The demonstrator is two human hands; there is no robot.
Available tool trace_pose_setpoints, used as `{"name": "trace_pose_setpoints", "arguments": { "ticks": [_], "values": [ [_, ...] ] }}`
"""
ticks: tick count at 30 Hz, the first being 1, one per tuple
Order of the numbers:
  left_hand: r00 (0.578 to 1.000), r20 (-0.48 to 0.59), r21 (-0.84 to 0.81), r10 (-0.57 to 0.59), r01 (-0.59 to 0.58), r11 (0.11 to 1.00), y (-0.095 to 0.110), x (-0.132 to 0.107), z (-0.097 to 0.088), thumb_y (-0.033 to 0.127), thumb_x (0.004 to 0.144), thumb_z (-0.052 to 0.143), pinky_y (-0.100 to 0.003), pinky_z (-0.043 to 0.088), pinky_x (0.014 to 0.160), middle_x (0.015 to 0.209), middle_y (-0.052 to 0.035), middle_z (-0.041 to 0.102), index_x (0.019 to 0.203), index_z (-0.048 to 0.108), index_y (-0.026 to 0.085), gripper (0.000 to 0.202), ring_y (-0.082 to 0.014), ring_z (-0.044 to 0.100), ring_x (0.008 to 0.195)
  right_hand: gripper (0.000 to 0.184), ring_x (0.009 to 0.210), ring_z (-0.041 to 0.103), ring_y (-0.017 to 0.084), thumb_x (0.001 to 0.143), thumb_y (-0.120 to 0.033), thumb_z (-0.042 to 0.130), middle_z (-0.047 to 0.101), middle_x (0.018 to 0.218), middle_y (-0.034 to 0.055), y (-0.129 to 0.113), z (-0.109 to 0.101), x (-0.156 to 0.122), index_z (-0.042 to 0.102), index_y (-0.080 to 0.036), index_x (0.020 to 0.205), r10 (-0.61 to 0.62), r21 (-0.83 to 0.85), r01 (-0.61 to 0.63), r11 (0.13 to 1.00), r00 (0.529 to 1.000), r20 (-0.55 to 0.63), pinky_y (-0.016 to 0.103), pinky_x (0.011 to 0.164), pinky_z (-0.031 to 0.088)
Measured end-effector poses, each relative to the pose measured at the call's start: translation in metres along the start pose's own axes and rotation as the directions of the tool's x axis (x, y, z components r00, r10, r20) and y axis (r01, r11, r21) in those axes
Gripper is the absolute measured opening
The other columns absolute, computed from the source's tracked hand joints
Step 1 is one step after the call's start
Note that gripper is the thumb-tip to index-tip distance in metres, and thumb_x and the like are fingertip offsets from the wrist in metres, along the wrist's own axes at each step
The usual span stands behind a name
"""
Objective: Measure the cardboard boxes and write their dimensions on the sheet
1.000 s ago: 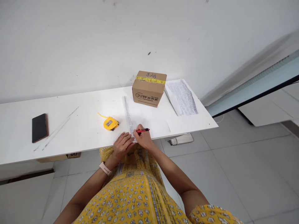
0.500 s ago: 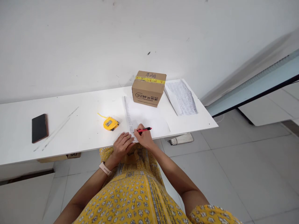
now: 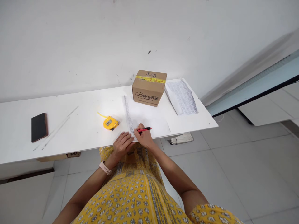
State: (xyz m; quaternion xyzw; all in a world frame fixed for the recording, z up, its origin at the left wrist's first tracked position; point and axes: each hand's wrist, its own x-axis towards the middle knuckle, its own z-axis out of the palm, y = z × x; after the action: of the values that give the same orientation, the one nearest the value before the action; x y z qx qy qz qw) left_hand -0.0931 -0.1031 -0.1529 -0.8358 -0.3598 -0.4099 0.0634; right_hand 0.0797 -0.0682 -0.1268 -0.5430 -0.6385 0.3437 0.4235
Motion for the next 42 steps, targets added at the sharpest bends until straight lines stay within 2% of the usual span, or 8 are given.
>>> {"name": "trace_pose_setpoints", "arguments": {
  "ticks": [4,11,17,24,35,42],
  "values": [
    [0.998,0.046,0.009,-0.038,0.038,0.999,-0.0005,-0.0032,0.0021,0.03,0.097,0.063,-0.046,0.059,0.1,0.104,-0.0078,0.078,0.105,0.072,0.021,0.016,-0.0242,0.073,0.107,0.024,0.058,0.045,0.016,0.086,-0.039,0.051,0.045,0.06,-0.0043,-0.0014,0.0004,-0.0001,0.039,-0.026,0.07,0.006,-0.005,-0.006,1.0,1.0,0.0,0.029,0.058,0.037],
    [1.0,0.006,-0.004,-0.014,0.014,1.0,0.0004,-0.0018,0.0013,0.027,0.095,0.066,-0.045,0.058,0.101,0.103,-0.0088,0.078,0.107,0.072,0.019,0.016,-0.0242,0.072,0.108,0.025,0.058,0.044,0.016,0.085,-0.039,0.052,0.045,0.06,-0.004,-0.003,0.0007,-0.0001,0.038,-0.026,0.069,0.001,-0.013,-0.001,1.0,1.0,-0.001,0.029,0.057,0.036],
    [0.997,0.052,-0.023,-0.062,0.064,0.998,0.0005,-0.003,0.0015,0.029,0.095,0.066,-0.045,0.058,0.101,0.104,-0.008,0.078,0.106,0.072,0.021,0.015,-0.0242,0.073,0.108,0.024,0.058,0.044,0.015,0.085,-0.04,0.051,0.045,0.06,-0.0045,-0.0008,0.0019,0.0001,0.038,-0.026,0.07,-0.001,-0.017,0.001,1.0,1.0,-0.007,0.029,0.058,0.036],
    [1.0,0.011,-0.02,-0.029,0.029,0.999,0.0,-0.0023,0.0017,0.027,0.094,0.067,-0.045,0.059,0.1,0.103,-0.0093,0.078,0.108,0.072,0.02,0.016,-0.0251,0.073,0.107,0.024,0.057,0.044,0.016,0.085,-0.038,0.051,0.044,0.059,-0.0047,0.0004,0.0019,-0.0003,0.038,-0.026,0.069,-0.003,-0.007,0.003,1.0,1.0,-0.015,0.029,0.058,0.035],
    [0.996,0.058,-0.026,-0.067,0.068,0.997,-0.0015,-0.0058,0.0031,0.03,0.096,0.065,-0.047,0.059,0.101,0.104,-0.0083,0.079,0.106,0.073,0.021,0.015,-0.0249,0.073,0.108,0.023,0.057,0.043,0.015,0.086,-0.038,0.051,0.043,0.059,-0.0049,0.0014,0.0022,-0.0009,0.038,-0.026,0.07,-0.007,-0.002,0.007,1.0,1.0,-0.024,0.028,0.057,0.034],
    [0.998,0.044,-0.031,-0.034,0.036,0.999,-0.0016,-0.0042,0.0013,0.027,0.095,0.066,-0.047,0.059,0.1,0.106,-0.0091,0.078,0.108,0.072,0.02,0.016,-0.0255,0.073,0.108,0.023,0.057,0.043,0.016,0.085,-0.037,0.051,0.042,0.059,-0.0048,0.0018,0.0019,-0.0008,0.038,-0.026,0.07,-0.012,-0.001,0.012,1.0,1.0,-0.008,0.028,0.057,0.034]
  ]
}}
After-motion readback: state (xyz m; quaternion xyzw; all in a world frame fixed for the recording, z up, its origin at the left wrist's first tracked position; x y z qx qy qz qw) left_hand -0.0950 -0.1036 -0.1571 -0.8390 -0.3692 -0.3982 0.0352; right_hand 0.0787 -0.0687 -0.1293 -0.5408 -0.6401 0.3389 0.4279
